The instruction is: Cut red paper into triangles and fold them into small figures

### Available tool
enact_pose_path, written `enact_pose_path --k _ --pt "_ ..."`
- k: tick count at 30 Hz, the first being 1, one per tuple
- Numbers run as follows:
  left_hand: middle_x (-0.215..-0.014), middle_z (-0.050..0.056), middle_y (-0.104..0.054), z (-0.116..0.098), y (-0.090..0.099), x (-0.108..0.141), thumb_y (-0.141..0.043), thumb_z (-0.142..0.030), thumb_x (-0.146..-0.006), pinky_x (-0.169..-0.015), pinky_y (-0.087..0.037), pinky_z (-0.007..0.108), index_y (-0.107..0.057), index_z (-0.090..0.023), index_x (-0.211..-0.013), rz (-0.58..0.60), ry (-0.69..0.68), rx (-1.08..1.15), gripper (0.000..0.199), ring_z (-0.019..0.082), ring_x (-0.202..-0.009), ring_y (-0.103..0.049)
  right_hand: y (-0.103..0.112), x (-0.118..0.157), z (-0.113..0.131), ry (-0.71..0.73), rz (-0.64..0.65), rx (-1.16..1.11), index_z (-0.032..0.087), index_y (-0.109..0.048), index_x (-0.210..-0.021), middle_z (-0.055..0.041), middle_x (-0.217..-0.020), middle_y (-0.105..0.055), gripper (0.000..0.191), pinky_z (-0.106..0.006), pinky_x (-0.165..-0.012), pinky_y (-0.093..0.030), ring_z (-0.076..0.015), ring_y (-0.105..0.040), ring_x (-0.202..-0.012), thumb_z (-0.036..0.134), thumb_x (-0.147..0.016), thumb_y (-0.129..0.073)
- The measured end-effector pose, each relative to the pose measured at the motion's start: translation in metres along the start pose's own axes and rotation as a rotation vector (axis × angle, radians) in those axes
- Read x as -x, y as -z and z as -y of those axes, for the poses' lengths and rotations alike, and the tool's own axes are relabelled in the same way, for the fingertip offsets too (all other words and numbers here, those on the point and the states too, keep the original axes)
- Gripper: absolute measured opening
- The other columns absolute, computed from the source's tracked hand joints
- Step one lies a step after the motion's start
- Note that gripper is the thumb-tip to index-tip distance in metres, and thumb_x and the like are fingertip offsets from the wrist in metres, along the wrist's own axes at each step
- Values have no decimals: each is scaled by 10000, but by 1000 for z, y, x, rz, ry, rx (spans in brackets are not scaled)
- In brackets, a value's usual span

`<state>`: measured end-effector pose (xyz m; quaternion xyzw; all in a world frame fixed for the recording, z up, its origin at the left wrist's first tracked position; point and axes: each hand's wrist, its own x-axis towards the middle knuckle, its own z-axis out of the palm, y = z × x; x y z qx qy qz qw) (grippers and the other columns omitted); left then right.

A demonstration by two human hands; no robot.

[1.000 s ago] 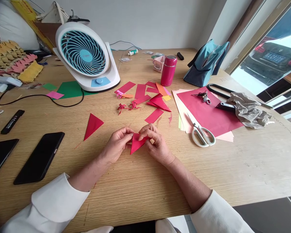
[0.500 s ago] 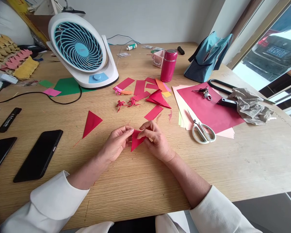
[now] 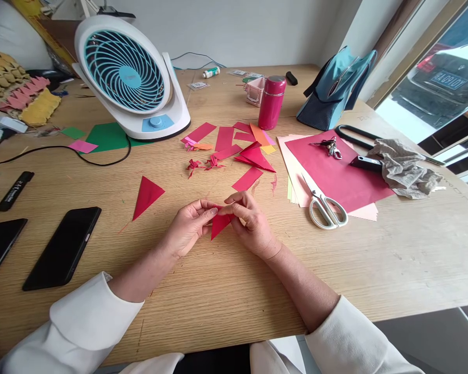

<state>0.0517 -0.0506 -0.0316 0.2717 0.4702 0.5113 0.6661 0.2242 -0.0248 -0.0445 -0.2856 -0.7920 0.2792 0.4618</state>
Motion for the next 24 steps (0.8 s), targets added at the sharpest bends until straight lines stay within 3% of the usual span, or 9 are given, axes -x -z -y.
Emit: enact_pose_path --k 4,6,9,11,16,24 --pt "-826 34 -718 -2 1 -2 -890 -293 -604 -625 -537 249 -615 -140 -841 -35 -54 54 394 128 -708 -669 -4 1 -1 -263 -111 -197 243 -548 -1231 -89 -1144 -570 320 -369 -847 -521 -185 -607 -956 177 -919 -526" --pt "-810 26 -712 -3 2 -3 -886 -288 -607 -629 -536 245 -606 -142 -834 -49 -91 84 389 123 -707 -664 -6 1 0 -448 -104 -379 220 -546 -1179 -77 -1048 -607 257 -350 -786 -536 -172 -626 -853 329 -947 -534" --pt "-823 23 -713 -3 3 -4 -879 -281 -613 -671 -553 268 -589 -148 -834 -62 -143 139 388 131 -731 -673 -9 -1 6 -630 68 -462 176 -599 -935 -37 -790 -611 355 -309 -695 -505 -164 -602 -728 524 -929 -531" --pt "-839 24 -717 -2 2 -4 -872 -276 -625 -670 -551 267 -580 -152 -832 -64 -170 165 379 130 -731 -675 -10 -3 12 -669 166 -384 168 -597 -813 -11 -705 -576 412 -267 -600 -429 -136 -529 -640 576 -868 -598" --pt "-850 28 -716 -1 -2 -2 -875 -277 -624 -714 -546 269 -582 -152 -835 -79 -186 195 381 144 -792 -691 -13 -4 18 -684 232 -301 168 -571 -702 43 -599 -454 438 -244 -493 -259 -86 -341 -529 585 -796 -665" --pt "-870 22 -711 0 -3 0 -848 -320 -674 -717 -531 279 -592 -161 -871 -41 -148 107 360 143 -777 -676 -17 1 7 -678 189 -354 174 -559 -664 50 -570 -427 401 -246 -484 -228 -82 -313 -516 532 -803 -672"
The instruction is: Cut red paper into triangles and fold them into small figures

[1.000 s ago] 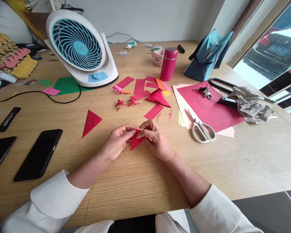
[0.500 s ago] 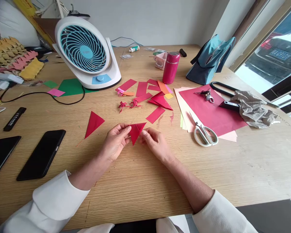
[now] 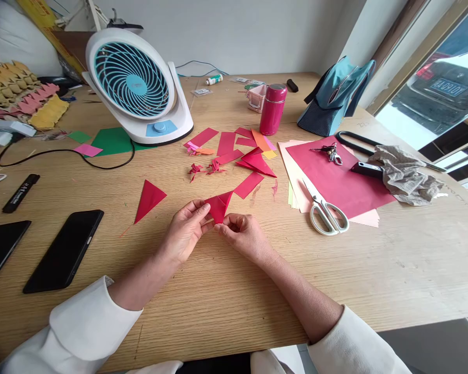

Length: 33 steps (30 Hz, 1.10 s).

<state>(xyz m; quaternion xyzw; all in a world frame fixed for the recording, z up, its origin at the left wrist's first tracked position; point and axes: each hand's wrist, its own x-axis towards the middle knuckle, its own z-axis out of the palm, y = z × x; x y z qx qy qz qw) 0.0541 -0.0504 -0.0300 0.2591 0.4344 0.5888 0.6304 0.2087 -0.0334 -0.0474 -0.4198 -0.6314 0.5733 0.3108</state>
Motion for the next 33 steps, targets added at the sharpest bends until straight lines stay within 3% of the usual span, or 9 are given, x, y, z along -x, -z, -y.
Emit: enact_pose_path --k 5,11,19,25,33 --pt "-662 -23 -627 1 0 1 -866 -328 -648 -592 -433 192 -639 -130 -742 -7 40 -179 315 58 -592 -539 4 -2 0 1 -14 -54 174 -583 -653 40 -561 -470 420 -241 -483 -256 -85 -348 -509 557 -778 -702" --pt "-634 -54 -564 -1 4 -3 -915 -269 -566 -534 -402 153 -633 -129 -724 -53 140 105 352 29 -560 -483 10 -3 2 -7 -19 -202 169 -698 -778 -33 -722 -650 462 -257 -616 -439 -131 -534 -649 619 -838 -616" --pt "-614 -43 -563 0 3 -3 -904 -264 -597 -544 -418 165 -628 -124 -733 -63 136 126 338 46 -577 -505 5 -3 -2 -17 21 -256 168 -704 -785 20 -664 -606 348 -239 -566 -362 -91 -468 -576 500 -723 -785" --pt "-614 -48 -555 1 4 -2 -887 -298 -629 -590 -444 187 -602 -135 -684 -34 121 114 333 49 -585 -501 1 -3 -2 -1 15 -342 182 -717 -782 -12 -746 -691 312 -264 -687 -454 -135 -591 -707 449 -667 -830" --pt "-618 -57 -549 2 3 -2 -908 -311 -583 -584 -436 191 -613 -142 -710 -71 112 82 363 46 -575 -486 0 -2 -1 -21 -16 -327 182 -716 -795 -13 -763 -698 296 -252 -629 -437 -118 -571 -651 420 -663 -834"
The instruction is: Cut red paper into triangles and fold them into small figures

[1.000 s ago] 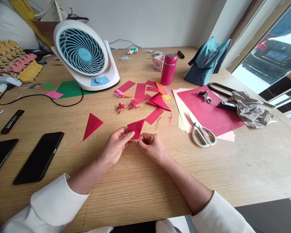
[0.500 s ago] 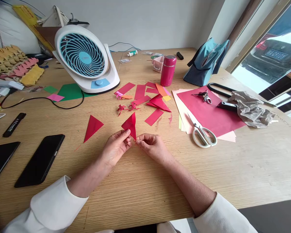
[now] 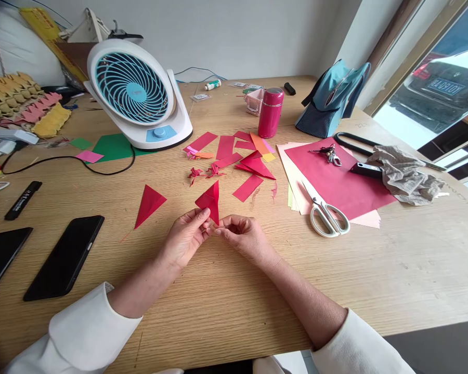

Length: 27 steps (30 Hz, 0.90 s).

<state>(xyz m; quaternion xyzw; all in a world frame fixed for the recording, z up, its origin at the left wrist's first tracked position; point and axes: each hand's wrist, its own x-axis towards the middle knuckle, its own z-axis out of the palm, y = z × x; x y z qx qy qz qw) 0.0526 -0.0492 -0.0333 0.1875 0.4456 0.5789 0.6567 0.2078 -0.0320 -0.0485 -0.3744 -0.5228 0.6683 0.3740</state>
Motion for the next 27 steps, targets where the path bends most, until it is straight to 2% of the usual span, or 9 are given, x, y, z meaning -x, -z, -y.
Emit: enact_pose_path --k 6,11,15,21,24,27 --pt "-615 -45 -561 0 -2 3 -900 -340 -591 -585 -437 194 -607 -140 -688 -12 -45 -57 368 50 -572 -481 -1 1 6 -15 -14 -16 172 -696 -752 8 -689 -641 358 -247 -583 -383 -100 -493 -594 465 -619 -852" --pt "-586 -46 -537 4 -2 4 -881 -341 -619 -577 -410 191 -627 -145 -684 -5 -95 -119 328 53 -563 -454 0 2 9 -8 -53 78 171 -664 -714 27 -612 -545 413 -246 -523 -302 -94 -408 -557 555 -650 -804" --pt "-600 -43 -522 5 -2 5 -867 -340 -646 -580 -392 199 -624 -146 -677 24 -109 -175 313 58 -572 -432 -1 1 8 -5 -72 95 176 -618 -676 36 -576 -507 423 -251 -511 -271 -90 -375 -533 559 -657 -797" --pt "-688 -35 -539 -2 -5 7 -862 -334 -661 -623 -408 212 -630 -160 -717 43 -181 -236 295 69 -630 -457 0 0 4 22 -102 98 186 -594 -664 28 -584 -487 395 -260 -498 -242 -94 -359 -530 531 -701 -783" --pt "-661 -35 -533 -5 -4 6 -866 -363 -651 -625 -421 217 -626 -161 -699 45 -199 -244 318 77 -629 -467 2 -1 3 15 -102 97 189 -586 -666 32 -569 -484 414 -255 -484 -238 -94 -351 -515 553 -689 -783" --pt "-623 -32 -520 -4 0 3 -809 -435 -716 -619 -430 221 -629 -160 -665 62 -237 -232 333 84 -623 -475 3 -1 2 5 -108 97 184 -585 -671 31 -571 -497 433 -250 -485 -244 -93 -359 -517 569 -679 -782"
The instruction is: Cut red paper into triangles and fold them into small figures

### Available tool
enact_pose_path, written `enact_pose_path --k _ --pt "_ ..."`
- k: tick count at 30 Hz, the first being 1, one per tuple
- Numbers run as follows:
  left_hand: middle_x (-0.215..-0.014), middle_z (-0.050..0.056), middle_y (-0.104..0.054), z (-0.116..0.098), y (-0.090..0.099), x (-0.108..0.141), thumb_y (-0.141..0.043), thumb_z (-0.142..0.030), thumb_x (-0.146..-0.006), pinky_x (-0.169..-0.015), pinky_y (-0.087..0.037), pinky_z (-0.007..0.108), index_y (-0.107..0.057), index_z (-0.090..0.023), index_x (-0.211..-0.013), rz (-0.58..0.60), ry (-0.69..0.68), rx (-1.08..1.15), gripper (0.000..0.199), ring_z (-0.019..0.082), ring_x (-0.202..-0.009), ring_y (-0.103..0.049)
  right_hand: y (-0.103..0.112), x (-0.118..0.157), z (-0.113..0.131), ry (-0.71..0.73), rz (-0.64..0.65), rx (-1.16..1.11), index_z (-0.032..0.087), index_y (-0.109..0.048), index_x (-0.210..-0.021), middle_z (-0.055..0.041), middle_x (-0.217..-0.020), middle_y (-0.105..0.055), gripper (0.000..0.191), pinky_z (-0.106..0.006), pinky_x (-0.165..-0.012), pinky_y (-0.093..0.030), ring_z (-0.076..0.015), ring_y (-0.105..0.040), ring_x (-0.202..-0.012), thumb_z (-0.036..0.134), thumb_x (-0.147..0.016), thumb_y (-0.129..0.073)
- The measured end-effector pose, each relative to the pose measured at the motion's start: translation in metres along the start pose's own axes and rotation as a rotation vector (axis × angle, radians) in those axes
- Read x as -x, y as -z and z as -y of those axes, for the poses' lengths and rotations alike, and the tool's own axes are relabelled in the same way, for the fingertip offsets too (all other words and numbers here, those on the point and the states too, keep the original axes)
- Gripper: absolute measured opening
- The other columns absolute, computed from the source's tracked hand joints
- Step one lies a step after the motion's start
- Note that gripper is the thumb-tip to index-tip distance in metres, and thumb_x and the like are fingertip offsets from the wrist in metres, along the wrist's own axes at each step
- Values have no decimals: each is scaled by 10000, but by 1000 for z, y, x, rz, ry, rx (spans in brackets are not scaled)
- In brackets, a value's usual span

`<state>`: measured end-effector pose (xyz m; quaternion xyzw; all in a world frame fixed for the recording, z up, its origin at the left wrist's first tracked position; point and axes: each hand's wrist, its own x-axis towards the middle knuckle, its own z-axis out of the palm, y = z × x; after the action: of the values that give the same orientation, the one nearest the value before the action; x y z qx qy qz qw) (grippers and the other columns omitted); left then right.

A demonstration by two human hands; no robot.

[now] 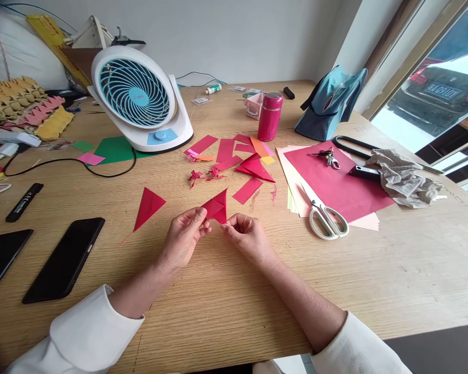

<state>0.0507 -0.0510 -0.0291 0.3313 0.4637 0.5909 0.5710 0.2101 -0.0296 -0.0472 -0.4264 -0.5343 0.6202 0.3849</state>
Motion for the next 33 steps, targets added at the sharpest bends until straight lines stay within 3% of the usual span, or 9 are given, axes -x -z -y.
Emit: enact_pose_path --k 5,10,14,20,33 --pt "-591 -37 -546 5 3 -4 -840 -407 -683 -616 -425 210 -704 -157 -711 -45 -14 -23 286 74 -602 -477 -1 1 2 -5 9 -26 179 -576 -664 41 -569 -472 434 -249 -492 -240 -87 -348 -519 555 -669 -791" --pt "-650 -12 -634 4 2 -4 -902 -387 -574 -560 -408 190 -724 -144 -733 -86 78 52 341 48 -559 -475 -2 1 4 -13 26 -21 177 -569 -662 54 -549 -449 433 -249 -484 -218 -77 -318 -501 544 -659 -798" --pt "-673 -6 -649 4 2 -3 -909 -367 -566 -559 -423 180 -728 -139 -730 -72 151 73 334 37 -560 -488 -3 1 4 -16 20 -11 176 -566 -657 57 -538 -443 439 -246 -477 -207 -74 -309 -496 551 -657 -795" --pt "-707 18 -673 7 1 0 -927 -370 -523 -568 -444 186 -744 -142 -752 -65 216 28 371 79 -649 -563 -4 1 3 -18 9 6 177 -566 -658 60 -538 -441 435 -246 -473 -199 -71 -298 -489 543 -653 -802" --pt "-655 3 -649 10 -2 2 -910 -410 -539 -562 -422 179 -705 -137 -648 -33 156 -14 358 72 -638 -536 -4 -1 4 7 60 -43 178 -596 -706 29 -618 -529 448 -259 -554 -311 -99 -421 -567 589 -676 -772"
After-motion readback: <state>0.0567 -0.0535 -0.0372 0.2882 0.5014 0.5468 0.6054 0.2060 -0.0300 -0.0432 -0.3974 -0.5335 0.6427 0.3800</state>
